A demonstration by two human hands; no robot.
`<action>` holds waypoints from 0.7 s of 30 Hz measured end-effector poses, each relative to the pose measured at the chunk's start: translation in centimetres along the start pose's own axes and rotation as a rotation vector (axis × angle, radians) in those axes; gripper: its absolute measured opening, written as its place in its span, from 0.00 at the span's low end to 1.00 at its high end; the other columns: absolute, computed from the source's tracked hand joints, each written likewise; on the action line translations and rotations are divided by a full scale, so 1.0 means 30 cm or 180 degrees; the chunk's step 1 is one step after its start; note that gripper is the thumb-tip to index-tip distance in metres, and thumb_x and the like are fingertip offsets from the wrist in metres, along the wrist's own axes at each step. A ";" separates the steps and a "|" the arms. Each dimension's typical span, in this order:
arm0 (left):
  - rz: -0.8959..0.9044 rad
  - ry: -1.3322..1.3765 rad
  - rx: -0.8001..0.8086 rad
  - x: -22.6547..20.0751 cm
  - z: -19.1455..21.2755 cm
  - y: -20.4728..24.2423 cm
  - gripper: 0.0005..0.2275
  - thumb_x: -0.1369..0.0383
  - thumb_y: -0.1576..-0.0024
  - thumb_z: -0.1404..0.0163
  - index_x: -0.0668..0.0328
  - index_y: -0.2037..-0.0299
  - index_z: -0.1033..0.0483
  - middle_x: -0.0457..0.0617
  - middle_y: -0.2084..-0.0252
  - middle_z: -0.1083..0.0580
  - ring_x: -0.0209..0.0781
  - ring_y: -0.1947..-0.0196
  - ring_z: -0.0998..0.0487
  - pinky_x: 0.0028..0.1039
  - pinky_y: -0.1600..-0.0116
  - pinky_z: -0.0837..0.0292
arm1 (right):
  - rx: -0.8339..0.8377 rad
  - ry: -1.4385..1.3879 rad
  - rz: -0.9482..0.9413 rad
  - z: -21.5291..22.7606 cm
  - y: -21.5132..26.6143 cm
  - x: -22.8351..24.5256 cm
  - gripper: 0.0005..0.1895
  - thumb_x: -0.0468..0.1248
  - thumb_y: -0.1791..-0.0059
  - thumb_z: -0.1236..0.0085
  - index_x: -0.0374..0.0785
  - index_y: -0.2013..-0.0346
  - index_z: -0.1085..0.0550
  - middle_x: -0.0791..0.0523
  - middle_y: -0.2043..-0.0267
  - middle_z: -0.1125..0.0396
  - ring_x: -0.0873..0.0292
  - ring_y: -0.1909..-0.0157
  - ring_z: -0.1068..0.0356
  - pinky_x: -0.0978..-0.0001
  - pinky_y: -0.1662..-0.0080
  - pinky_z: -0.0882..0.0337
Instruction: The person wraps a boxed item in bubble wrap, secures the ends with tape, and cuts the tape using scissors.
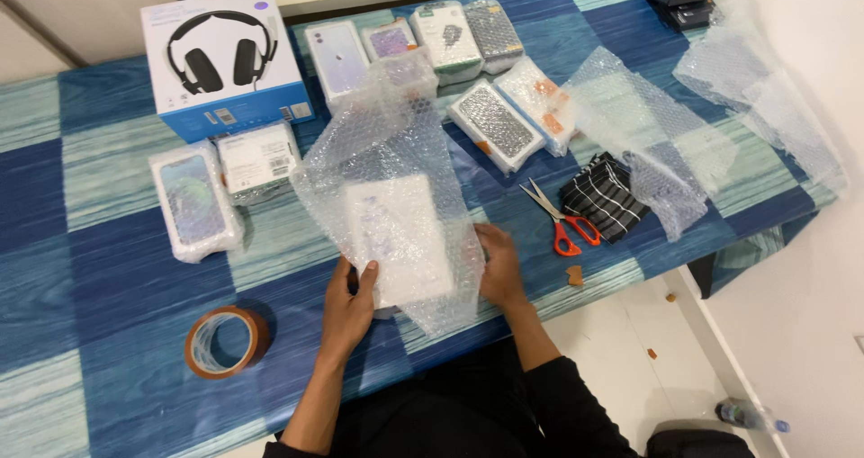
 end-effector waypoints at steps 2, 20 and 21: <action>0.0078 0.0097 0.0051 0.040 -0.001 -0.008 0.27 0.53 0.36 0.53 0.55 0.28 0.35 0.62 0.46 0.23 0.56 0.44 0.23 0.44 0.44 0.26 | 0.0312 -0.0851 -0.0764 0.000 -0.015 0.144 0.17 0.41 0.49 0.46 0.35 0.51 0.21 0.50 0.48 0.25 0.49 0.40 0.30 0.62 0.35 0.35; 0.0733 0.2660 0.0085 0.351 -0.003 -0.229 0.10 0.69 0.40 0.49 0.55 0.49 0.21 0.47 0.59 0.21 0.39 0.64 0.19 0.33 0.59 0.19 | 0.0721 -0.3070 -0.2603 0.032 0.002 -0.035 0.34 0.34 0.49 0.41 0.54 0.30 0.40 0.39 0.50 0.30 0.44 0.56 0.26 0.51 0.55 0.27; 0.0736 0.2658 0.0088 0.386 0.038 -0.253 0.10 0.69 0.40 0.49 0.55 0.49 0.21 0.47 0.59 0.21 0.39 0.64 0.19 0.33 0.59 0.19 | 0.0719 -0.3069 -0.2607 0.063 -0.003 -0.020 0.34 0.34 0.49 0.41 0.54 0.30 0.40 0.39 0.50 0.30 0.44 0.56 0.26 0.51 0.55 0.27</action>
Point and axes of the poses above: each hand's wrist, its own y-axis away from the middle knuckle, its own z-axis out of the back of the hand, x = y × z, the point moved 5 cm from there along -y, towards the middle knuckle
